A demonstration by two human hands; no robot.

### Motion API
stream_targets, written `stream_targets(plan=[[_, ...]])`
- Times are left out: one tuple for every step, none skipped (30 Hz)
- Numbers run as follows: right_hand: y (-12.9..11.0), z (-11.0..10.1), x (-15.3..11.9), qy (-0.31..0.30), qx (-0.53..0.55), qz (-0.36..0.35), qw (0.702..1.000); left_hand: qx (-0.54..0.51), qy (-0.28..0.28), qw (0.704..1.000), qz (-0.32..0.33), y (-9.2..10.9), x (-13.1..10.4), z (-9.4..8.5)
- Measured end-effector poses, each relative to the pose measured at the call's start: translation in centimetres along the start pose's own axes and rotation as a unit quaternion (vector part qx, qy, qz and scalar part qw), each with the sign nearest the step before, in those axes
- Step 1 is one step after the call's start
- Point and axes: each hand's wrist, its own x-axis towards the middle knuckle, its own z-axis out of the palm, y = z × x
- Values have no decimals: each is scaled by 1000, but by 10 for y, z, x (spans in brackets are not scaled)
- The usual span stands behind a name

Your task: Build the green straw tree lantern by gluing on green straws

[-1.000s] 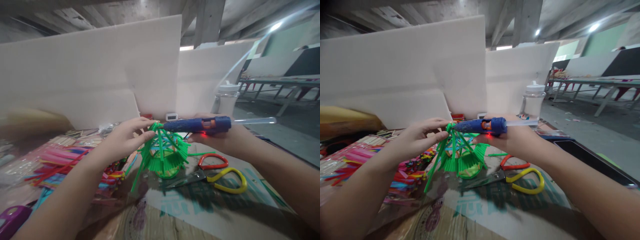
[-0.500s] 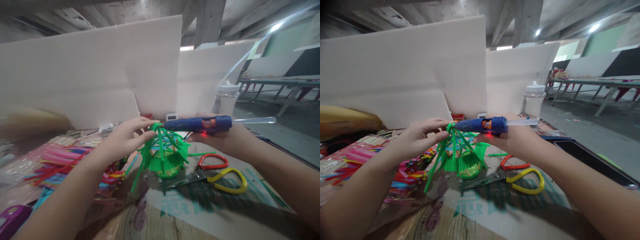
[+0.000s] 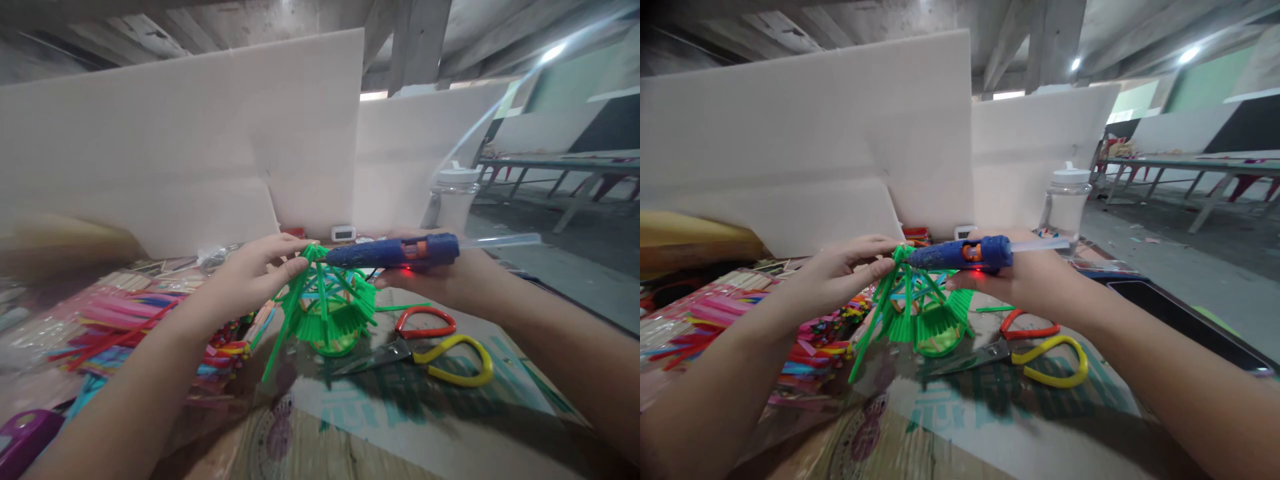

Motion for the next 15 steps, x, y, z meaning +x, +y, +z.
stream_targets(plan=[[0, 0, 0, 3, 2, 4, 1000, -1, 0, 1000, 4, -1, 0, 0], [0, 1, 0, 1, 6, 5, 1000, -2, 1, 1000, 7, -1, 0, 0], [1, 1, 0, -5, 11, 2, 1000, -1, 1, 1000, 8, -2, -1, 0], [1, 0, 0, -13, 18, -5, 1000, 0, 1, 1000, 8, -2, -1, 0], [1, 0, 0, -21, 23, -13, 999, -1, 2, 1000, 7, -1, -1, 0], [2, 0, 0, -27, 26, -20, 999, -1, 3, 1000, 6, -1, -1, 0], [2, -1, 0, -30, 26, -24, 999, 0, 4, 1000, 4, 1, -1, 0], [3, -2, 0, -29, 25, -26, 999, 3, 4, 1000, -1, 2, -2, -1], [3, -2, 0, -27, 22, -25, 999, 8, 3, 1000, -9, 4, -2, -2], [4, -2, 0, -25, 20, -24, 999, 13, 0, 1000, -20, 7, -3, -2], [4, -2, 0, -22, 19, -24, 999, 19, -2, 999, -30, 9, -3, -3], [4, -3, 0, -21, 20, -24, 999, 23, -4, 999, -38, 11, -4, -3], [5, -3, 0, -21, 20, -24, 999, 25, -5, 999, -42, 13, -4, -3], [4, -3, 0, -22, 20, -23, 999, 27, -5, 999, -41, 14, -5, -4], [4, -3, 0, -23, 19, -23, 999, 28, -4, 999, -38, 15, -5, -4]])
